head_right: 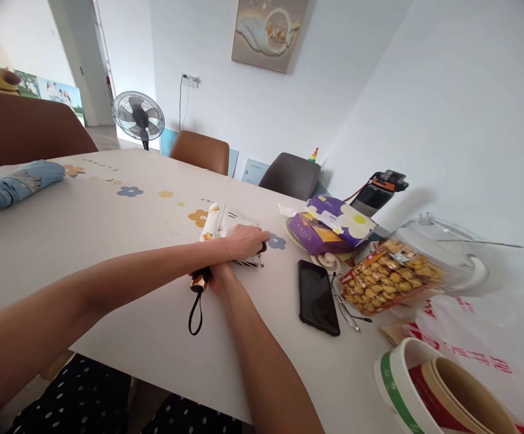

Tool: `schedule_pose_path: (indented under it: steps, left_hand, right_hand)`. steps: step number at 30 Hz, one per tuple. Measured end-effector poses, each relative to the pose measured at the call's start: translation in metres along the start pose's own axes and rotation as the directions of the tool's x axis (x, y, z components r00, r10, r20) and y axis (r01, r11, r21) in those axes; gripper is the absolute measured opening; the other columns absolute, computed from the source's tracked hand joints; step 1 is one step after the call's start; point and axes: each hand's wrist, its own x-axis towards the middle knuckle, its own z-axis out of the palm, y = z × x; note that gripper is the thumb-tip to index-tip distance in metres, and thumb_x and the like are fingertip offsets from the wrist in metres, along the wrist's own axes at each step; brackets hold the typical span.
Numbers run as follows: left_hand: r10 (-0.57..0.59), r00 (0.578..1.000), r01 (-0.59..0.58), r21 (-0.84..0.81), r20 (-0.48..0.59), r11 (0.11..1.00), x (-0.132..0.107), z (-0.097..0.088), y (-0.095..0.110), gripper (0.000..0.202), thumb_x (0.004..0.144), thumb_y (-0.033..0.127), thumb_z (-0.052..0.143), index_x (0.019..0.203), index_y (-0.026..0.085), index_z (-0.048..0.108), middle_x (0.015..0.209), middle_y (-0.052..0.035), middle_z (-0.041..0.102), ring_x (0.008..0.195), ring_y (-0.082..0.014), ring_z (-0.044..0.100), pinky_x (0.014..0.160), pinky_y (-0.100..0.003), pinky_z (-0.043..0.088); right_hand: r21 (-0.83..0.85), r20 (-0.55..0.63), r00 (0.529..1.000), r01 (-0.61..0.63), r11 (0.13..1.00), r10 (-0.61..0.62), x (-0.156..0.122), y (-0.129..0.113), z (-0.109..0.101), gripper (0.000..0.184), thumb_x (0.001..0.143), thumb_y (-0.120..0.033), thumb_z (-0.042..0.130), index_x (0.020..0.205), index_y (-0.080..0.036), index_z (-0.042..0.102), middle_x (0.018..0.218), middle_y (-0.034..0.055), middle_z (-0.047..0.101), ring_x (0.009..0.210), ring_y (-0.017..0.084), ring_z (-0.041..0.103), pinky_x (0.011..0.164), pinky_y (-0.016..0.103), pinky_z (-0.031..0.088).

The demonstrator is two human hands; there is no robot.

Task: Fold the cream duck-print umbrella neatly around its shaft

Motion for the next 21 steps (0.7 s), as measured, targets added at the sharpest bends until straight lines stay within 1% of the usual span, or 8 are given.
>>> schedule_pose_path:
  steps: [2, 3, 5, 8, 11, 14, 17, 21]
  left_hand:
    - [-0.027, 0.996, 0.025, -0.026, -0.091, 0.999, -0.005, -0.008, 0.001, 0.03, 0.08, 0.018, 0.04, 0.098, 0.025, 0.063, 0.088, -0.0086, 0.057, 0.088, -0.0284, 0.057, 0.081, -0.041, 0.038]
    - [-0.042, 0.99, 0.036, -0.048, -0.134, 0.998, -0.008, -0.013, 0.001, 0.033, 0.082, 0.019, 0.037, 0.103, 0.027, 0.062, 0.09, -0.0081, 0.056, 0.088, -0.0272, 0.057, 0.081, -0.039, 0.038]
    - [-0.062, 0.975, 0.047, -0.076, -0.211, 0.996, -0.016, -0.023, -0.001, 0.034, 0.085, 0.021, 0.034, 0.104, 0.028, 0.062, 0.089, -0.0068, 0.054, 0.086, -0.0247, 0.057, 0.079, -0.036, 0.039]
    - [-0.097, 0.945, 0.091, -0.033, -0.313, 0.995, -0.029, -0.043, -0.008, 0.034, 0.086, 0.021, 0.034, 0.104, 0.028, 0.061, 0.096, -0.0052, 0.055, 0.085, -0.022, 0.056, 0.076, -0.033, 0.04]
    - [-0.186, 0.879, 0.199, -0.017, -0.439, 0.98, -0.046, -0.069, -0.022, 0.033, 0.087, 0.019, 0.032, 0.104, 0.026, 0.059, 0.106, -0.0024, 0.057, 0.089, -0.0192, 0.056, 0.077, -0.03, 0.04]
    - [-0.237, 0.807, 0.271, -0.017, -0.541, 0.962, -0.067, -0.09, -0.039, 0.029, 0.085, 0.019, 0.034, 0.1, 0.023, 0.058, 0.105, -0.0019, 0.06, 0.09, -0.0179, 0.055, 0.075, -0.028, 0.039]
    - [-0.278, 0.744, 0.336, -0.02, -0.608, 0.942, -0.088, -0.1, -0.055, 0.02, 0.081, 0.02, 0.042, 0.093, 0.023, 0.057, 0.092, -0.0007, 0.062, 0.08, -0.0161, 0.056, 0.068, -0.027, 0.038]
    - [-0.33, 0.654, 0.425, -0.031, -0.681, 0.905, -0.106, -0.102, -0.075, 0.017, 0.08, 0.018, 0.043, 0.092, 0.025, 0.053, 0.077, 0.0021, 0.06, 0.07, -0.0147, 0.054, 0.06, -0.027, 0.035]
  right_hand:
    - [0.067, 0.077, 0.997, -0.026, 0.997, 0.021, -0.005, -0.001, 0.003, 0.019, 0.088, -0.033, 0.048, 0.088, -0.016, 0.054, 0.068, -0.0008, 0.056, 0.054, 0.011, 0.054, 0.047, 0.025, 0.047]
    - [0.099, 0.108, 0.994, -0.04, 0.994, 0.029, -0.007, -0.001, 0.004, 0.018, 0.087, -0.034, 0.047, 0.085, -0.017, 0.052, 0.061, -0.0024, 0.052, 0.047, 0.011, 0.05, 0.043, 0.024, 0.045]
    - [0.136, 0.135, 0.99, -0.067, 0.988, 0.048, -0.007, -0.002, 0.005, 0.016, 0.084, -0.034, 0.049, 0.08, -0.018, 0.05, 0.052, -0.0043, 0.047, 0.04, 0.01, 0.045, 0.038, 0.025, 0.042]
    - [0.152, 0.126, 0.987, -0.119, 0.981, 0.1, -0.005, -0.003, 0.005, 0.012, 0.076, -0.025, 0.058, 0.075, -0.016, 0.049, 0.052, -0.0034, 0.048, 0.04, 0.009, 0.045, 0.038, 0.024, 0.044]
    - [0.174, 0.104, 0.982, -0.174, 0.969, 0.157, -0.003, -0.004, 0.006, 0.016, 0.072, -0.024, 0.062, 0.073, -0.014, 0.049, 0.06, -0.0008, 0.053, 0.041, 0.007, 0.045, 0.038, 0.023, 0.045]
    - [0.198, 0.084, 0.977, -0.21, 0.957, 0.197, -0.004, -0.006, 0.007, 0.018, 0.073, -0.026, 0.064, 0.071, -0.014, 0.05, 0.061, -0.0006, 0.053, 0.041, 0.007, 0.045, 0.036, 0.023, 0.045]
    - [0.19, 0.07, 0.978, -0.209, 0.959, 0.199, -0.005, -0.006, 0.007, 0.018, 0.074, -0.025, 0.064, 0.07, -0.013, 0.052, 0.06, -0.0002, 0.054, 0.04, 0.007, 0.046, 0.034, 0.023, 0.046]
    - [0.179, 0.069, 0.977, -0.209, 0.961, 0.2, -0.002, -0.004, 0.006, 0.017, 0.072, -0.025, 0.066, 0.071, -0.013, 0.053, 0.06, -0.0001, 0.055, 0.039, 0.007, 0.046, 0.033, 0.023, 0.045]
